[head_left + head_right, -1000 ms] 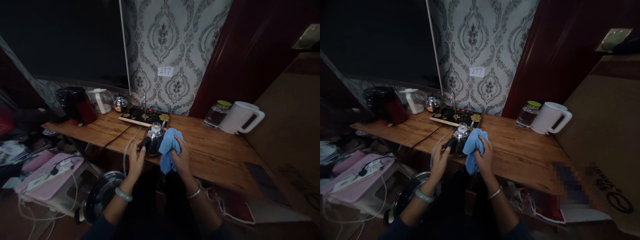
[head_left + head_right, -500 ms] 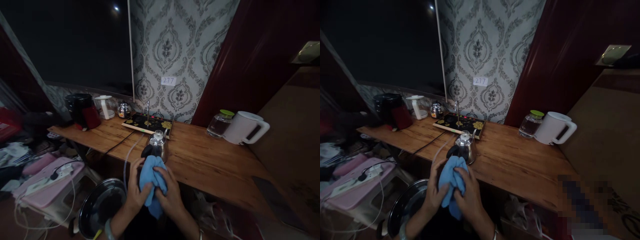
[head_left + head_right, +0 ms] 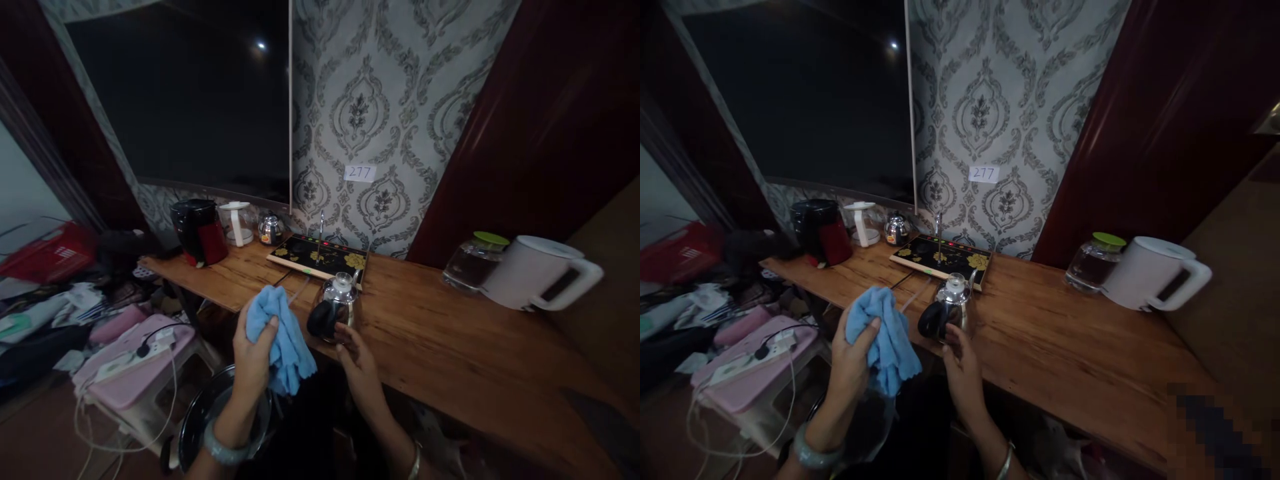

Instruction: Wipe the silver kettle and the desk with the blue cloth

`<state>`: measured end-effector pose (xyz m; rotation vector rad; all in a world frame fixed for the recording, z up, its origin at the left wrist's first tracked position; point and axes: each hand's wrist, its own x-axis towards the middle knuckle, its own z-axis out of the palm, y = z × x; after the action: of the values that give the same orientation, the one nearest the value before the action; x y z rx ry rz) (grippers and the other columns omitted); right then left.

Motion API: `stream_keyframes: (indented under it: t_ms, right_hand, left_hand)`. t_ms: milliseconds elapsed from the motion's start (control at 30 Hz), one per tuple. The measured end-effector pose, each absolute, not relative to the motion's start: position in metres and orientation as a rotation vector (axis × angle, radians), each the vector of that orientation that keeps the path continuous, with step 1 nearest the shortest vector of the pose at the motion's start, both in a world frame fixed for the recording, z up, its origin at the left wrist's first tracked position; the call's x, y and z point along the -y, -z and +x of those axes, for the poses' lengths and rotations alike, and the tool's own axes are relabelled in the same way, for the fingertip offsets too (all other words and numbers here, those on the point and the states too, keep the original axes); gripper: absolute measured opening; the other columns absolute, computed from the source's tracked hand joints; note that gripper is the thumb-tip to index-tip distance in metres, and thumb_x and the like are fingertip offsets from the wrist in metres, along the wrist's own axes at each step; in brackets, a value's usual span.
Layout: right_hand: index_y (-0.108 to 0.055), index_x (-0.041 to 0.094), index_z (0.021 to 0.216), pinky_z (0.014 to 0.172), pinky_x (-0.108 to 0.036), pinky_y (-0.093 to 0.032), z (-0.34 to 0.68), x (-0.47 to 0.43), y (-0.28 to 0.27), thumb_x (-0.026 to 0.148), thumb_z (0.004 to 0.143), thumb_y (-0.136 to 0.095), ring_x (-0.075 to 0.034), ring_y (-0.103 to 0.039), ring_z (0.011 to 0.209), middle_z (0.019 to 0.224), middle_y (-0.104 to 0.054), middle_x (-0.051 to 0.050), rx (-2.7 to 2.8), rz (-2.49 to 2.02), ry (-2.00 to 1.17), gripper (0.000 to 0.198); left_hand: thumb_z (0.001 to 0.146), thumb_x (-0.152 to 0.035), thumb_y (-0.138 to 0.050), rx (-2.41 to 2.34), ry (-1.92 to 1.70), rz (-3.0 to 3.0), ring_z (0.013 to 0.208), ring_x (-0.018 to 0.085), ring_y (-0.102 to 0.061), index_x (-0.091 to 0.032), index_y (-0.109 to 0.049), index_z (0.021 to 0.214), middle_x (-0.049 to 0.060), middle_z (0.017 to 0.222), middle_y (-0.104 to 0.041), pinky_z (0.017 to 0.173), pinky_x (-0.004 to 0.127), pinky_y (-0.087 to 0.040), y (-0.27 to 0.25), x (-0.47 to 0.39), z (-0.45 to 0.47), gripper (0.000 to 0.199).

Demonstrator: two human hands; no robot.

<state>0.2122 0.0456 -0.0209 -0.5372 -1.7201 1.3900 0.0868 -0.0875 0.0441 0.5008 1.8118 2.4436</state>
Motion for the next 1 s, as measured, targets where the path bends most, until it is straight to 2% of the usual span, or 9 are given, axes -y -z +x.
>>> stream_keyframes:
  t_ms: [67, 167, 267, 400, 467, 600, 767, 867, 1000]
  right_hand:
    - [-0.065, 0.022, 0.121, 0.09, -0.042, -0.057, 0.199, -0.048, 0.03, 0.034, 0.085, -0.059, -0.024, -0.068, 0.107, 0.118, -0.072, -0.011, 1.686, -0.526, -1.416, 0.038]
    - [-0.068, 0.022, 0.117, 0.092, -0.041, -0.056, 0.181, -0.045, 0.032, 0.03, 0.079, -0.062, -0.024, -0.069, 0.103, 0.112, -0.073, -0.009, 1.649, -0.528, -1.459, 0.039]
    - [-0.07, 0.021, 0.112, 0.093, -0.042, -0.053, 0.17, -0.039, 0.025, 0.028, 0.074, -0.063, -0.024, -0.068, 0.099, 0.104, -0.074, -0.008, 1.598, -0.557, -1.518, 0.039]
    - [-0.07, 0.022, 0.108, 0.097, -0.042, -0.049, 0.159, -0.031, 0.01, 0.027, 0.068, -0.066, -0.025, -0.066, 0.103, 0.107, -0.074, -0.007, 1.473, -0.567, -1.662, 0.041]
    - [-0.07, 0.022, 0.1, 0.094, -0.038, -0.049, 0.152, -0.029, 0.001, 0.028, 0.069, -0.065, -0.024, -0.065, 0.1, 0.102, -0.074, -0.004, 1.418, -0.487, -1.772, 0.032]
    - [-0.065, 0.021, 0.082, 0.079, -0.03, -0.049, 0.139, -0.031, -0.009, 0.036, 0.071, -0.065, -0.019, -0.063, 0.084, 0.081, -0.068, 0.0, 1.284, -0.435, -1.891, 0.018]
    - [-0.058, 0.021, 0.078, 0.072, -0.026, -0.045, 0.147, -0.033, -0.002, 0.037, 0.071, -0.068, -0.016, -0.056, 0.077, 0.077, -0.06, 0.003, 1.258, -0.554, -1.737, 0.019]
    - [-0.059, 0.022, 0.078, 0.071, -0.026, -0.045, 0.165, -0.037, 0.005, 0.034, 0.071, -0.069, -0.016, -0.053, 0.076, 0.076, -0.06, 0.003, 1.277, -0.633, -1.589, 0.018]
    - [-0.063, 0.021, 0.079, 0.068, -0.027, -0.046, 0.189, -0.055, 0.007, 0.04, 0.073, -0.069, -0.017, -0.054, 0.073, 0.073, -0.062, 0.002, 1.278, -0.683, -1.475, 0.02]
  left_hand:
    - [0.072, -0.036, -0.076, -1.818, -2.454, 0.487, 0.096, 0.021, -0.068, -0.024, -0.06, 0.124, 0.005, 0.113, -0.07, 0.082, 0.029, -0.055, -0.045, 0.086, 0.081, 0.056]
    - [0.071, -0.039, -0.077, -1.869, -2.428, 0.425, 0.093, 0.021, -0.068, -0.021, -0.061, 0.123, 0.006, 0.109, -0.071, 0.083, 0.03, -0.055, -0.045, 0.085, 0.08, 0.058]
    - [0.068, -0.042, -0.077, -1.905, -2.371, 0.4, 0.089, 0.021, -0.068, -0.02, -0.061, 0.123, 0.005, 0.103, -0.071, 0.083, 0.032, -0.055, -0.045, 0.086, 0.081, 0.061]
    - [0.065, -0.044, -0.077, -1.985, -2.321, 0.409, 0.084, 0.022, -0.068, -0.019, -0.062, 0.121, 0.004, 0.099, -0.071, 0.083, 0.035, -0.056, -0.043, 0.086, 0.077, 0.063]
    - [0.063, -0.046, -0.077, -2.062, -2.281, 0.396, 0.085, 0.023, -0.068, -0.018, -0.063, 0.122, 0.005, 0.098, -0.071, 0.085, 0.038, -0.055, -0.043, 0.084, 0.074, 0.066]
    - [0.06, -0.052, -0.077, -2.141, -2.189, 0.391, 0.095, 0.027, -0.067, -0.02, -0.062, 0.125, 0.006, 0.106, -0.07, 0.096, 0.047, -0.051, -0.041, 0.076, 0.071, 0.073]
    - [0.057, -0.057, -0.078, -2.13, -2.091, 0.41, 0.1, 0.032, -0.066, -0.023, -0.061, 0.128, 0.007, 0.109, -0.069, 0.101, 0.056, -0.046, -0.04, 0.071, 0.072, 0.081]
    - [0.057, -0.059, -0.077, -2.176, -2.035, 0.417, 0.1, 0.032, -0.066, -0.021, -0.062, 0.127, 0.008, 0.107, -0.07, 0.101, 0.055, -0.046, -0.041, 0.068, 0.076, 0.081]
    - [0.06, -0.059, -0.074, -2.146, -2.026, 0.521, 0.102, 0.032, -0.065, -0.02, -0.063, 0.123, 0.008, 0.109, -0.07, 0.101, 0.052, -0.046, -0.043, 0.06, 0.086, 0.075]
